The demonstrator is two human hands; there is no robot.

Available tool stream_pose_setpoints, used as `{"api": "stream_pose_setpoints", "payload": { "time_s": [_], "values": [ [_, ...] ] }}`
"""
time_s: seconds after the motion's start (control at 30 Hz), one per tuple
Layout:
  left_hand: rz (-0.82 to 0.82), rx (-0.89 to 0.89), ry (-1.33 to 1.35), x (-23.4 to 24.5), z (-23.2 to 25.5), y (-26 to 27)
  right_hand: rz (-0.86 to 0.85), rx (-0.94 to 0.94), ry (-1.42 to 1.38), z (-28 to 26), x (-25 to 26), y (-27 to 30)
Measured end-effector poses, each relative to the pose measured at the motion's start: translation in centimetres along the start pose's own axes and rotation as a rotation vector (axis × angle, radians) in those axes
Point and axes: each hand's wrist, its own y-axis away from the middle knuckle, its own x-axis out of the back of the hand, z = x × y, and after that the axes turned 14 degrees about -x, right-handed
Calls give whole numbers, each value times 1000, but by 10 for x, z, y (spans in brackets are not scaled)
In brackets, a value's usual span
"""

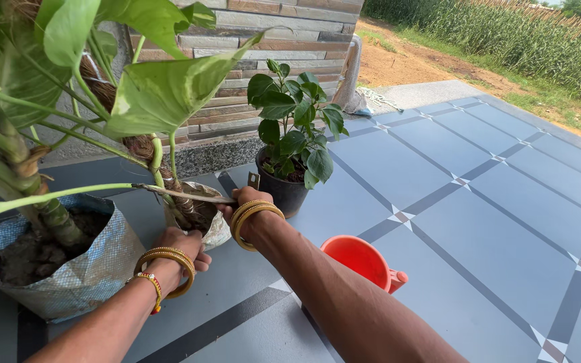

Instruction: The person waters several potted plants on a tiled balcony using a red plastic watering can. After watering, they use a small metal hand hoe to loosen the soil around the base of each plant.

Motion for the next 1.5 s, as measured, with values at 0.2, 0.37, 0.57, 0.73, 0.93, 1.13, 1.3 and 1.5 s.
{"api": "stream_pose_setpoints", "payload": {
  "time_s": [0.2,0.37,0.57,0.73,0.93,1.13,1.3,1.5],
  "values": [
    [-91,-1,13,9,-11,19,26,-12,108,-1,8,13],
    [-143,34,-41,13,-10,40,5,12,91,-5,13,14],
    [-124,76,-58,15,-10,55,60,7,139,-2,22,20],
    [-112,68,-87,20,-17,48,60,16,175,-1,30,21],
    [-27,35,-153,21,-17,52,82,29,207,-6,30,30],
    [172,-20,-405,21,2,60,112,42,205,-8,30,56],
    [310,-278,-574,19,-6,39,108,70,222,-13,34,70],
    [225,-166,-269,21,-1,43,165,104,125,-28,41,79]
  ]
}}
